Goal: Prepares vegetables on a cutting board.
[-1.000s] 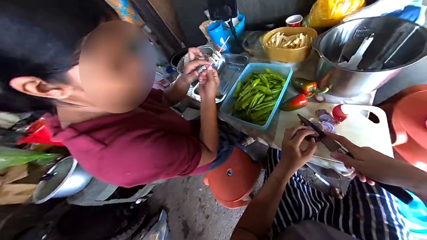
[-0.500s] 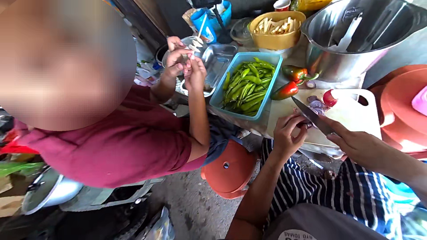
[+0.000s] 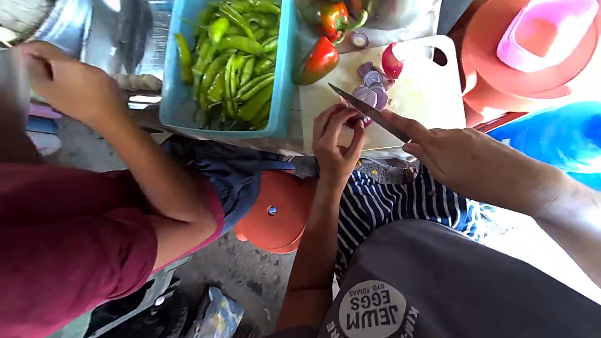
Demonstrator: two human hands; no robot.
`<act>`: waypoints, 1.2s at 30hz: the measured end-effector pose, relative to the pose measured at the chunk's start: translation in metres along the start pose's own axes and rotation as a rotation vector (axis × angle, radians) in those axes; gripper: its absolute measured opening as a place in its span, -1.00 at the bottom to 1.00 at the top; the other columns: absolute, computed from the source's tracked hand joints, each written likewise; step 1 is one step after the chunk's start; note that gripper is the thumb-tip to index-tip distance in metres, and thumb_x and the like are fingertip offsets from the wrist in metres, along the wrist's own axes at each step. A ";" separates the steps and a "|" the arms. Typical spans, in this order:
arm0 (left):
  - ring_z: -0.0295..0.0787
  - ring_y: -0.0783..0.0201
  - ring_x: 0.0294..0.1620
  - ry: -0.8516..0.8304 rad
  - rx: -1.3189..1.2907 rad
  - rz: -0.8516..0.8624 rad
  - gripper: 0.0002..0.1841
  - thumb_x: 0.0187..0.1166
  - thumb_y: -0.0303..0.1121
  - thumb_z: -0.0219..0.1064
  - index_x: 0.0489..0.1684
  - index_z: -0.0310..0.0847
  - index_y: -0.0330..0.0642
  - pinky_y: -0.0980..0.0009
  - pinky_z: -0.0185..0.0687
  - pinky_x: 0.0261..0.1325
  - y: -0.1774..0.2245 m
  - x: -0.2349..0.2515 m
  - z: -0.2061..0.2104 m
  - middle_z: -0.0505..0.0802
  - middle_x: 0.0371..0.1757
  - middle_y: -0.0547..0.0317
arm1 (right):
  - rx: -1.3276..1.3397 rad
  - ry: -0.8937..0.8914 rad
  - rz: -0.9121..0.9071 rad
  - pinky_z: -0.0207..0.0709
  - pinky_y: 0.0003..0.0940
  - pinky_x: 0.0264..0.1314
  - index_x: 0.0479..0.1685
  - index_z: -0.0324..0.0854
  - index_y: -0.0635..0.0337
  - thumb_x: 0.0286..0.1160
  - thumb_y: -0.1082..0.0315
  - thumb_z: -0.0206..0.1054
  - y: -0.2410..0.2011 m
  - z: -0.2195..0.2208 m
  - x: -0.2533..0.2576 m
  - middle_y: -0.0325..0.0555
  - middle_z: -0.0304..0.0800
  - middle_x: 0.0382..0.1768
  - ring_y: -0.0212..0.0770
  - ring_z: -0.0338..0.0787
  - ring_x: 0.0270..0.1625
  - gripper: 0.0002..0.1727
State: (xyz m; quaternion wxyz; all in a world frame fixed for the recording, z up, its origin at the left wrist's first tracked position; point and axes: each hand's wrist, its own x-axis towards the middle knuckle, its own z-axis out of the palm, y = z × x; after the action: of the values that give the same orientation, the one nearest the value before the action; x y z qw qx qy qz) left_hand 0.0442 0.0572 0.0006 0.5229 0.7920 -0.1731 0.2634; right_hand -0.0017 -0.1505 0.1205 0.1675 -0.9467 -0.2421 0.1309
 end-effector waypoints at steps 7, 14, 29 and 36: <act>0.75 0.19 0.18 0.012 -0.027 0.008 -0.79 0.46 -0.50 0.42 -0.03 0.78 -0.41 0.39 0.76 0.19 0.001 0.000 0.001 0.78 0.12 -0.15 | -0.101 -0.060 0.019 0.31 -0.26 -0.69 0.95 -0.06 -0.17 0.81 0.25 0.05 -0.006 -0.007 -0.011 -0.17 0.42 -0.61 -0.11 0.52 -0.67 -0.28; 0.76 0.20 0.21 0.029 -0.033 -0.029 -0.78 0.45 -0.50 0.43 -0.02 0.77 -0.43 0.40 0.76 0.23 0.001 -0.002 -0.001 0.78 0.09 -0.14 | 0.002 -0.221 0.055 0.48 -0.09 -0.52 0.96 -0.12 -0.16 0.91 0.16 -0.02 -0.004 0.000 0.029 -0.11 0.52 -0.64 0.03 0.65 -0.56 -0.32; 0.75 0.26 0.13 0.090 -0.029 0.001 -0.80 0.41 -0.53 0.46 -0.08 0.76 -0.45 0.45 0.79 0.14 0.001 -0.004 0.005 0.71 0.08 -0.13 | -0.036 -0.091 -0.018 0.41 -0.15 -0.59 0.91 0.05 -0.11 0.91 0.12 -0.05 -0.007 -0.017 0.002 -0.18 0.43 -0.65 -0.06 0.58 -0.61 -0.39; 0.76 0.26 0.07 0.106 -0.026 0.021 -0.82 0.40 -0.51 0.46 -0.12 0.76 -0.40 0.45 0.78 0.10 -0.001 -0.004 0.006 0.73 0.02 -0.07 | -0.076 -0.029 -0.052 0.36 -0.22 -0.69 0.87 0.12 -0.11 0.89 0.04 -0.11 0.002 -0.019 -0.020 -0.24 0.48 -0.64 -0.12 0.55 -0.68 -0.40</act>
State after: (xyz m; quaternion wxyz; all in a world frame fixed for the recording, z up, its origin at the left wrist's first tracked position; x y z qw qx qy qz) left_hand 0.0430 0.0519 -0.0047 0.5388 0.7682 -0.1567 0.3081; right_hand -0.0117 -0.1668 0.1403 0.1313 -0.9437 -0.2740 0.1308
